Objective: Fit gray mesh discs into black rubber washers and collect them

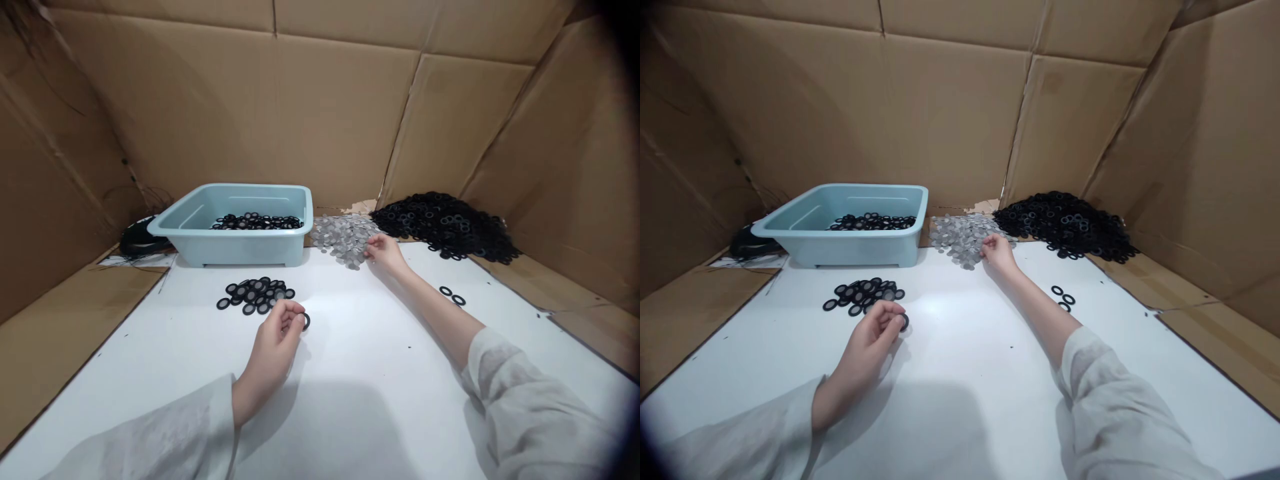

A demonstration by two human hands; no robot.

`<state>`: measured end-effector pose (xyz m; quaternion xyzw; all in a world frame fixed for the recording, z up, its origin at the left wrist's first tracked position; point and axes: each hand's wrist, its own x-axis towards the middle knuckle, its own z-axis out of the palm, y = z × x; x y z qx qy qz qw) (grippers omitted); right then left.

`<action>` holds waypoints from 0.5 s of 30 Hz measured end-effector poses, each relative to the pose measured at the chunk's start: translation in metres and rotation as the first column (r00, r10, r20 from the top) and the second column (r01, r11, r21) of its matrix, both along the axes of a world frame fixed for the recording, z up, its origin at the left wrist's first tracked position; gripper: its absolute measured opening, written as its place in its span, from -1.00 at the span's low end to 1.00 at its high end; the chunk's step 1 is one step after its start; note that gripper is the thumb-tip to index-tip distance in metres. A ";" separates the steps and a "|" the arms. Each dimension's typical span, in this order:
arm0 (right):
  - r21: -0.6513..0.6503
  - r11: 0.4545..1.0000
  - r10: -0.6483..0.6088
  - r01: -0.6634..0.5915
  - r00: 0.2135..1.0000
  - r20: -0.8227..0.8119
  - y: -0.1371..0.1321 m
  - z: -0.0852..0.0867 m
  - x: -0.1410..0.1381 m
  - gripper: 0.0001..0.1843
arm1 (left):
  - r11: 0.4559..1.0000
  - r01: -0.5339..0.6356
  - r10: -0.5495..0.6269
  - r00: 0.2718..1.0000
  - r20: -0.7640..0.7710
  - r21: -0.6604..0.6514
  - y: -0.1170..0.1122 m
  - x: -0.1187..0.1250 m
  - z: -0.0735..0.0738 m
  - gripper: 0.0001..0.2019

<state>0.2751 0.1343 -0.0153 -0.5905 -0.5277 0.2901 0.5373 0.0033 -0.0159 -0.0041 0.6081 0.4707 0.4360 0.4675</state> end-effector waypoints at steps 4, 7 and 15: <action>0.010 1.000 0.015 -0.015 1.000 -0.020 -0.009 0.012 -0.013 -0.83 | 0.998 -0.052 0.055 0.996 0.075 -0.038 0.004 -0.002 -0.002 -0.87; 0.036 0.996 0.076 -0.076 0.997 -0.010 -0.029 0.021 -0.033 -0.84 | 0.994 -0.104 0.105 0.994 0.026 -0.028 0.004 -0.004 0.001 -0.86; -0.108 0.814 0.539 -0.571 0.812 -0.225 -0.114 0.025 -0.106 -0.80 | 0.965 -0.260 0.260 0.966 0.000 0.018 0.007 -0.004 0.004 -0.84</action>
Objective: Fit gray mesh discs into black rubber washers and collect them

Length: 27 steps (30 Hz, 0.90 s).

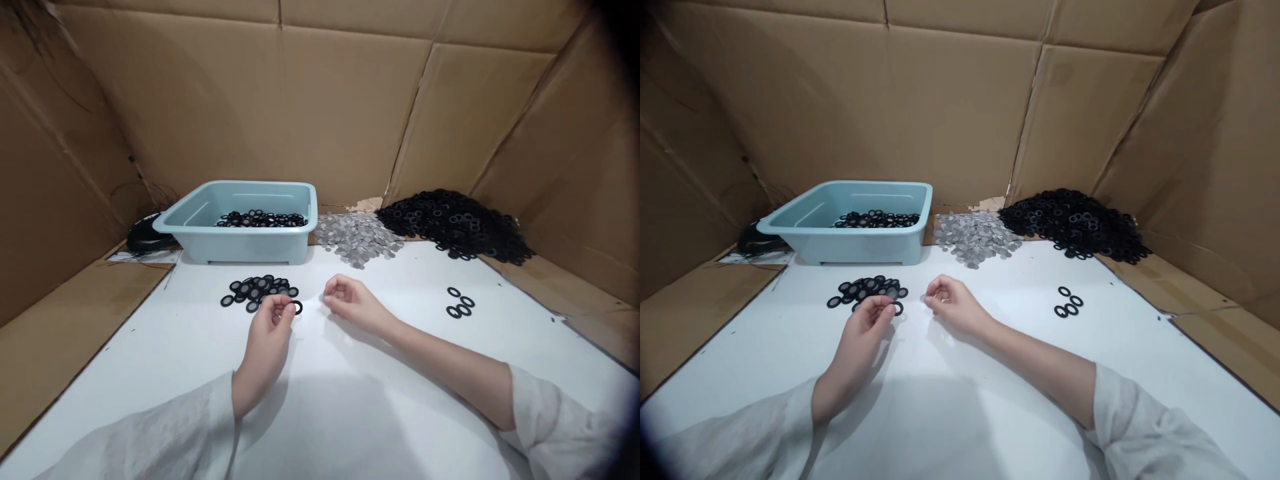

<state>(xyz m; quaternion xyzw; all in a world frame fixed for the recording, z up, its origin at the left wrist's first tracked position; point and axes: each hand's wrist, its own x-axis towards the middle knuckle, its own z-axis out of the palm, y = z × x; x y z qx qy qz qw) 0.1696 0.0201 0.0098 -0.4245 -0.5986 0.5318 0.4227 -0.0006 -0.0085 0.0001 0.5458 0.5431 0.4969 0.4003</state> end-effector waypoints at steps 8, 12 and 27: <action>-0.050 0.994 0.093 -0.092 0.995 0.019 -0.014 -0.004 -0.015 -0.88 | 0.995 0.085 -0.084 0.996 0.020 -0.054 -0.001 -0.001 -0.001 -0.81; -0.011 0.995 0.097 -0.097 0.995 -0.014 -0.014 -0.005 -0.015 -0.88 | 0.987 0.146 -0.143 0.988 0.049 -0.071 -0.005 0.000 0.003 -0.82; -0.113 0.977 0.171 -0.181 0.981 -0.096 -0.012 -0.013 -0.012 -0.72 | 0.955 0.265 -0.241 0.954 0.176 -0.134 -0.007 0.001 0.006 -0.76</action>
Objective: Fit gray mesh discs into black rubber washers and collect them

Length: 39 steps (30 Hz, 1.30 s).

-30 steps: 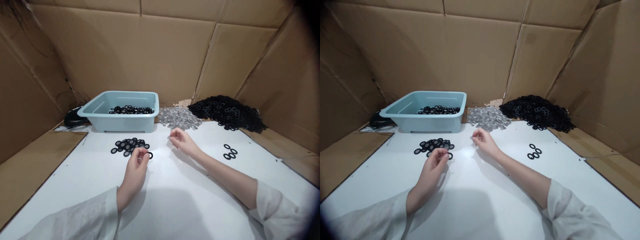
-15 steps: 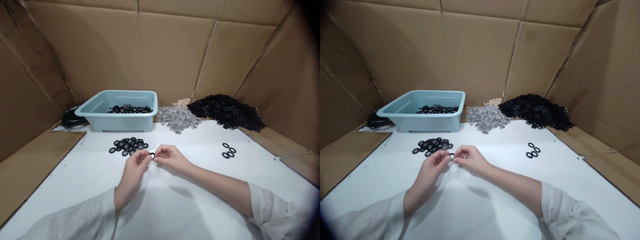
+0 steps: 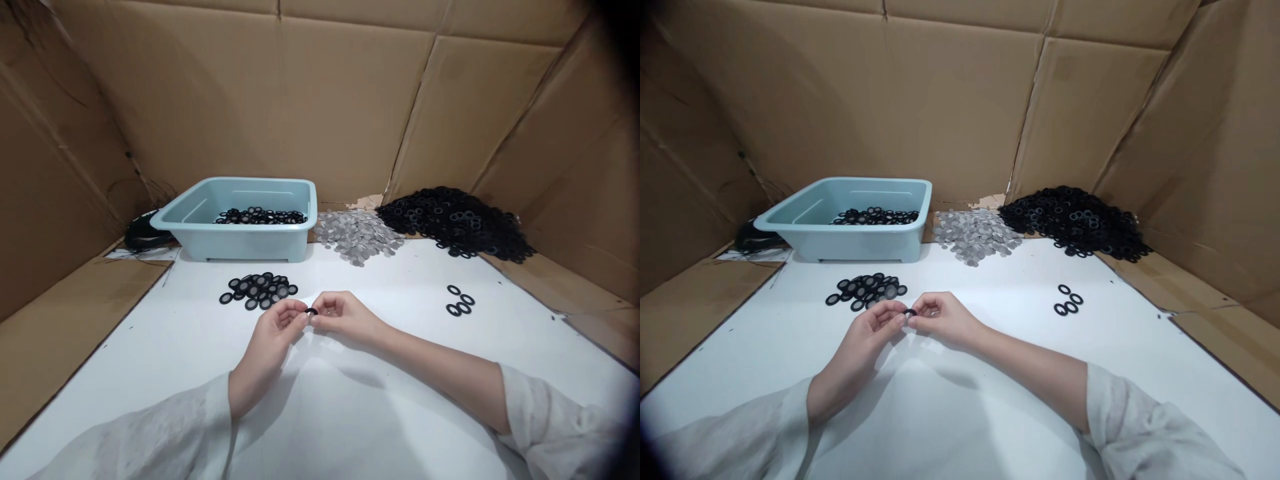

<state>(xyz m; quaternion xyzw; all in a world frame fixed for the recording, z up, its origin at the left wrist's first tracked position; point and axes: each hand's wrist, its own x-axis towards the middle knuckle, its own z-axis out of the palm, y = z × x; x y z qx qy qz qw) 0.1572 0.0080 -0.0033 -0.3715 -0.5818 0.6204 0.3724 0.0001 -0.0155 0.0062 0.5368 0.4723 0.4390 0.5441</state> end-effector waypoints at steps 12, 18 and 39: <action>-0.076 0.991 0.116 -0.112 0.992 0.044 0.002 0.007 0.004 -0.62 | 0.997 0.080 -0.081 0.993 -0.080 -0.019 0.002 0.001 0.006 -0.84; -0.064 0.993 0.109 -0.103 0.989 0.098 0.002 0.009 0.004 -0.61 | 0.998 0.055 -0.050 0.989 -0.139 0.031 0.000 0.001 0.003 -0.79; -0.212 0.964 0.164 -0.159 0.986 0.008 0.005 -0.004 0.006 -0.67 | 0.976 0.076 0.000 0.938 -0.346 0.204 0.002 0.000 -0.003 -0.69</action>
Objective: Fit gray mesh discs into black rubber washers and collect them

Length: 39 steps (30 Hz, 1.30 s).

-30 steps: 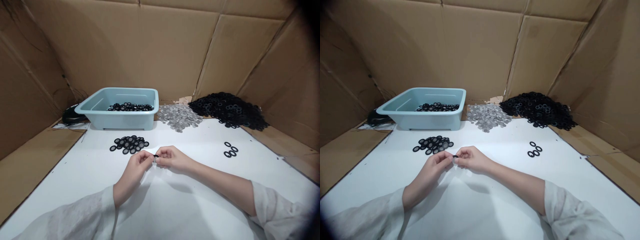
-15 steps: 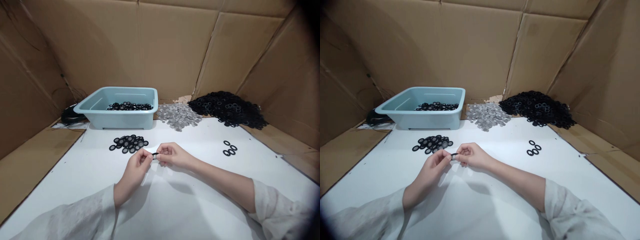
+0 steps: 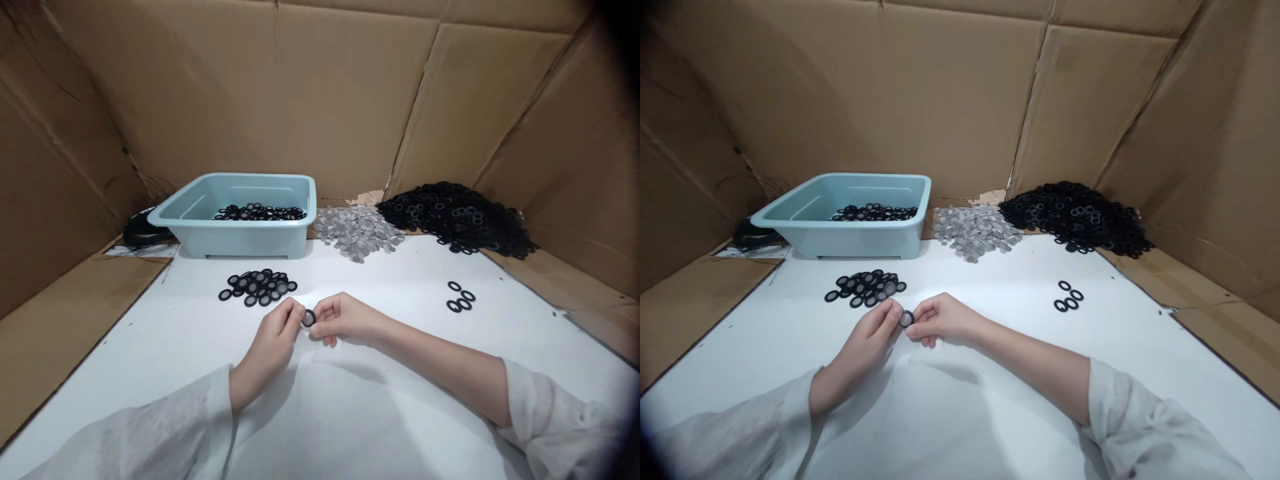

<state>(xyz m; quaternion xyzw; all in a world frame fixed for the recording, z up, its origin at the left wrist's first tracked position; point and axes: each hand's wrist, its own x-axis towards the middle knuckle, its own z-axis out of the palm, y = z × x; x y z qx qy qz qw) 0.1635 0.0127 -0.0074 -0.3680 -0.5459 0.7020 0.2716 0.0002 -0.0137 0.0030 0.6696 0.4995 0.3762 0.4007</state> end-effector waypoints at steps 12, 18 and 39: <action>0.109 0.993 -0.052 0.049 0.998 0.030 -0.007 0.008 -0.004 -0.72 | 0.986 0.158 -0.156 0.986 0.054 -0.047 0.001 0.000 0.003 -0.74; 0.217 0.974 -0.086 0.064 0.992 0.092 -0.007 0.012 -0.003 -0.83 | 0.987 0.130 -0.114 0.982 0.151 -0.095 0.003 -0.002 0.001 -0.81; 0.046 0.998 -0.050 0.048 0.998 0.041 -0.008 0.017 -0.004 -0.75 | 0.970 0.234 -0.234 0.972 -0.003 -0.060 0.004 -0.005 -0.002 -0.68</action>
